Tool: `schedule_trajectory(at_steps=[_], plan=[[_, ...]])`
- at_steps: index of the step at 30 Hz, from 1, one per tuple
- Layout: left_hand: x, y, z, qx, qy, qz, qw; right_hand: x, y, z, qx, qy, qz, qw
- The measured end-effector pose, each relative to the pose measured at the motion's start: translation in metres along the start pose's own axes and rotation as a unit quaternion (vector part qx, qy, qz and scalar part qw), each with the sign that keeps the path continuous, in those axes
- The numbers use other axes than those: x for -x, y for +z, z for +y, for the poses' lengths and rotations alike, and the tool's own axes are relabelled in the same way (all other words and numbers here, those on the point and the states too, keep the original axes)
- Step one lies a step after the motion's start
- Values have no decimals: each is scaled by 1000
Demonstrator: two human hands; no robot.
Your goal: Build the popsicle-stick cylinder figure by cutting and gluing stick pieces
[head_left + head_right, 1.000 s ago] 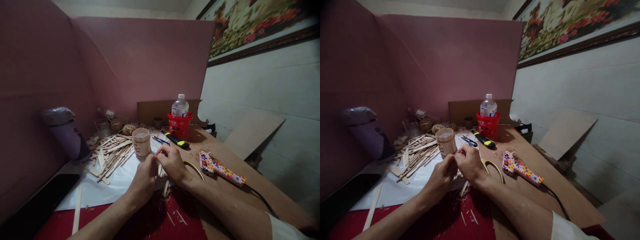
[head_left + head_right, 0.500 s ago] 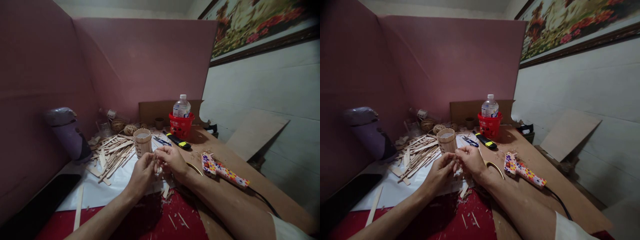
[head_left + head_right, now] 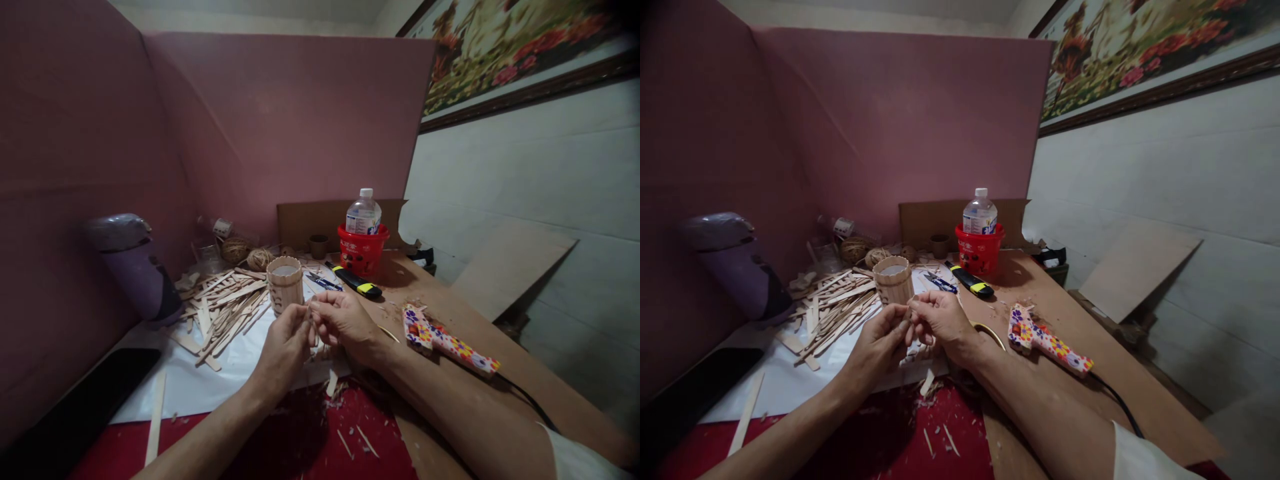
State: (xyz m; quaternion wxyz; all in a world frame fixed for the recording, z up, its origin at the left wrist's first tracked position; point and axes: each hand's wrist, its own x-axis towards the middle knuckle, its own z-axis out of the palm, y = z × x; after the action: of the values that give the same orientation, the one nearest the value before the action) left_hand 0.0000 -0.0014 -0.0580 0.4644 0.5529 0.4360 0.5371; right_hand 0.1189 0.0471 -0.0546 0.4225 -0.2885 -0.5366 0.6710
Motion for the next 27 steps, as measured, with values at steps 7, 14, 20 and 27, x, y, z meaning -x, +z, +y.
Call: schedule_trajectory(at_steps=[7,14,20,27], plan=[[1,-3,-8,-119,38,3,992,3,7,4,19,-7,54,998],[9,-2,-10,-244,115,0,963,7,13,5,111,-98,156,977],[7,1,3,-71,48,-3,996,8,10,4,102,-120,125,980],[-1,-3,3,36,-5,-2,999,7,10,3,36,-52,72,995]])
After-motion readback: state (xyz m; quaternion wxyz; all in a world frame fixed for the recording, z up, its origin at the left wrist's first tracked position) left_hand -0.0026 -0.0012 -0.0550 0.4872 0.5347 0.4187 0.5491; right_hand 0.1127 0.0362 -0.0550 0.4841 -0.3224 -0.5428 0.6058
